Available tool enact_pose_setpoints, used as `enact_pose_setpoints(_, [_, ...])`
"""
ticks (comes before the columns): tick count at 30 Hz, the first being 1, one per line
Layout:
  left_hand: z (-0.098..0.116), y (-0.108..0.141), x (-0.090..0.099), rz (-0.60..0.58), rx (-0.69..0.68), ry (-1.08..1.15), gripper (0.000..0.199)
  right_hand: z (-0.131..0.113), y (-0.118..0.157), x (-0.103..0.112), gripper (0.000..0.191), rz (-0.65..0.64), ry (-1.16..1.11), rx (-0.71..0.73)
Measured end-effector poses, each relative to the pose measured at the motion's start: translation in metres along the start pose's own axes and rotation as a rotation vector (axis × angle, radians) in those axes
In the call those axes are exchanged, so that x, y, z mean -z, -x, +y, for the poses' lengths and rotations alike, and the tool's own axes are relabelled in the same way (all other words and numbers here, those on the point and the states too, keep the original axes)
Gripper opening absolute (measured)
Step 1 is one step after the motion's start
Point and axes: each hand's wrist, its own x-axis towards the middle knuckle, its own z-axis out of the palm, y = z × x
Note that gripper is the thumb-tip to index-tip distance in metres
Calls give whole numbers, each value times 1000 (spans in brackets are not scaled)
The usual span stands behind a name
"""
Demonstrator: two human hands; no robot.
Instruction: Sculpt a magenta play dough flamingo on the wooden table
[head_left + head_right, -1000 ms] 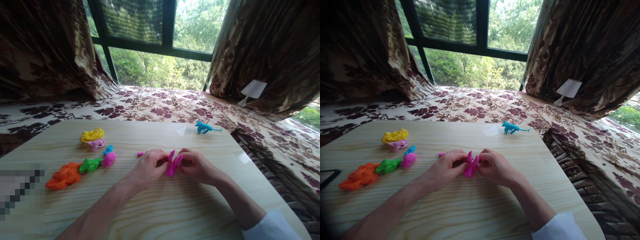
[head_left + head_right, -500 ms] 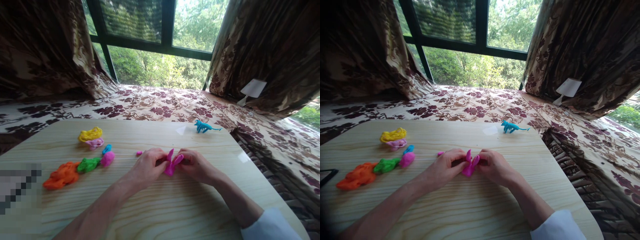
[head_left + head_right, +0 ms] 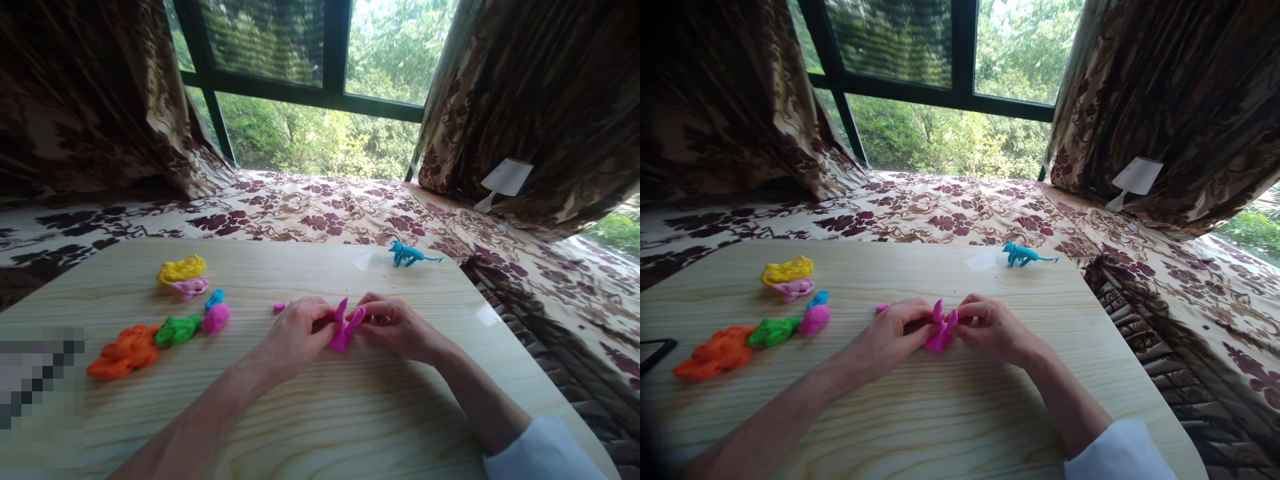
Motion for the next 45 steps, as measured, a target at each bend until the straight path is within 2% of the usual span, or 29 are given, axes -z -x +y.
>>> enact_pose_setpoints(14, [0, 0, -1, 8, -14, -11, 23, -6, 0, 3, 23, 14, -8, 21])
enact_pose_setpoints(19, [-2, 0, -2, 25, -15, -16, 21, -2, -1, 2, 21, 61, 13, 57])
enact_pose_setpoints(23, [-1, 0, -2, 33, -19, -19, 20, -5, 0, 3, 19, 77, 25, 33])
enact_pose_setpoints(27, [1, 0, -1, 28, -27, -11, 23, -11, 1, 6, 27, 135, 58, 38])
enact_pose_setpoints(30, [1, 1, -1, 28, -25, 10, 23, -13, 0, 5, 20, 162, 62, 83])
enact_pose_setpoints(36, [1, 3, -7, 86, 65, 90, 22, -10, 0, 1, 16, 219, 54, 99])
enact_pose_setpoints(39, [2, 4, -11, 142, 96, 61, 20, -10, 0, 0, 14, 219, 48, 77])
enact_pose_setpoints(42, [3, 4, -14, 214, 68, -9, 18, -13, 1, 0, 13, 211, 56, 61])
enact_pose_setpoints(45, [6, 5, -15, 230, 20, -36, 20, -16, 2, 0, 12, 204, 61, 57])
